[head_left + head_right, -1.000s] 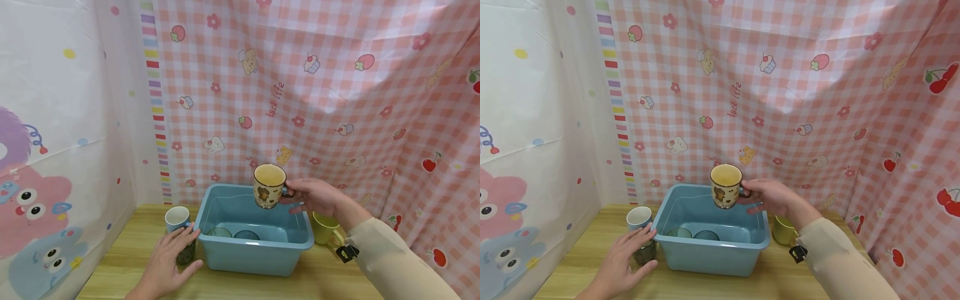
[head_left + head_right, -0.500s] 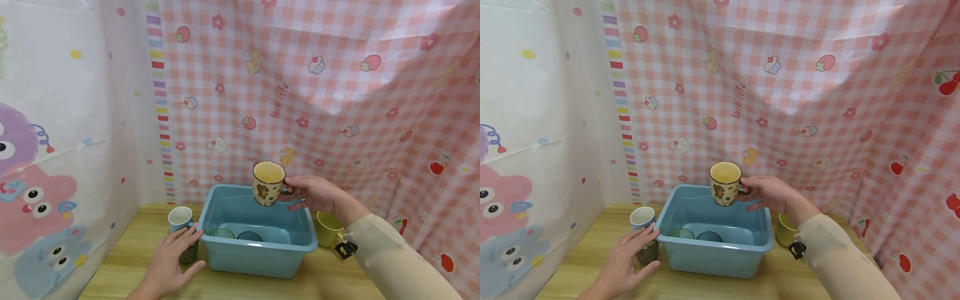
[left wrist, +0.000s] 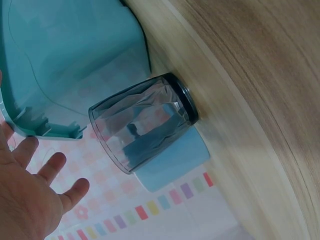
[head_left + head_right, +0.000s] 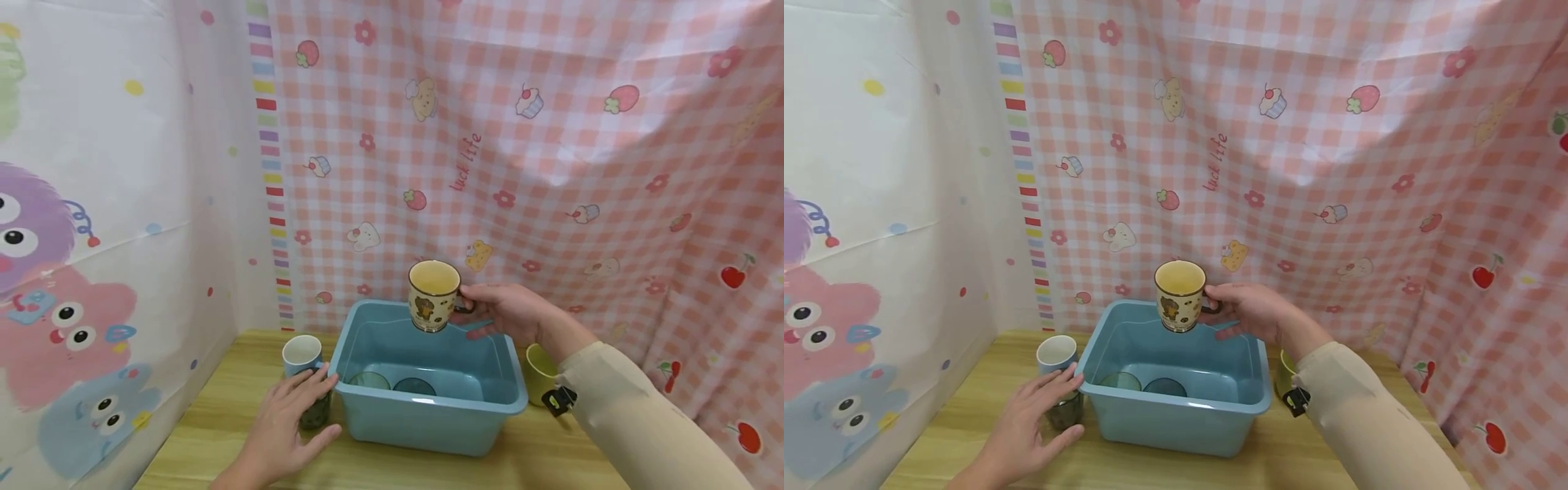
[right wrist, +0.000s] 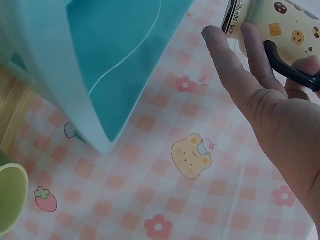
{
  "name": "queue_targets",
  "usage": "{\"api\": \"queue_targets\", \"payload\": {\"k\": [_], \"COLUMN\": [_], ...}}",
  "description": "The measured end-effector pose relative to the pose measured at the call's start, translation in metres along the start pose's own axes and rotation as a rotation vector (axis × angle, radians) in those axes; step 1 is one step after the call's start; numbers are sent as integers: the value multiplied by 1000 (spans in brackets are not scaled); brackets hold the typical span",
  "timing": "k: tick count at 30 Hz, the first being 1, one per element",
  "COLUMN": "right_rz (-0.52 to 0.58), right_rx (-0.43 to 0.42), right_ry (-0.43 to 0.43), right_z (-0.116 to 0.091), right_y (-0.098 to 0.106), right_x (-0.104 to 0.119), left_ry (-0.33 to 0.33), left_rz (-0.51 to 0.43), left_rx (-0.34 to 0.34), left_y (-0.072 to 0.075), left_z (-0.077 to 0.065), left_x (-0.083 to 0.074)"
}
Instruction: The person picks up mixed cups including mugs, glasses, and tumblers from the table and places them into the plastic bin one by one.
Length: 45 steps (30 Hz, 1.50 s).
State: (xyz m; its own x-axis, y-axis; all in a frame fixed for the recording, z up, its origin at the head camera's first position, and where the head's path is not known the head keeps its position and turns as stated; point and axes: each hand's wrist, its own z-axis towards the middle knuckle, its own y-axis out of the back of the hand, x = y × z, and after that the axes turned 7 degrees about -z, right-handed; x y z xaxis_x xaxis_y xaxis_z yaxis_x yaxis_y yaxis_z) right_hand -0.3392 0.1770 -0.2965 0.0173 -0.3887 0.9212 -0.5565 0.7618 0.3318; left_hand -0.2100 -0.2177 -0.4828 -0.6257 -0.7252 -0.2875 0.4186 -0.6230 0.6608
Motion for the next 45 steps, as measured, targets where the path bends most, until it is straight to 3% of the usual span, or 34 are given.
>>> {"api": "queue_targets", "payload": {"k": [15, 28, 45], "right_rz": [6, -25, 13], "right_rx": [18, 62, 77], "right_ry": [4, 13, -9], "right_z": [25, 50, 84], "right_y": [-9, -11, -18], "right_x": [6, 0, -9], "left_ry": [14, 7, 1], "left_rz": [1, 2, 9], "left_rx": [14, 8, 7], "left_y": [4, 2, 2], "left_z": [0, 1, 0], "left_x": [-1, -1, -2]}}
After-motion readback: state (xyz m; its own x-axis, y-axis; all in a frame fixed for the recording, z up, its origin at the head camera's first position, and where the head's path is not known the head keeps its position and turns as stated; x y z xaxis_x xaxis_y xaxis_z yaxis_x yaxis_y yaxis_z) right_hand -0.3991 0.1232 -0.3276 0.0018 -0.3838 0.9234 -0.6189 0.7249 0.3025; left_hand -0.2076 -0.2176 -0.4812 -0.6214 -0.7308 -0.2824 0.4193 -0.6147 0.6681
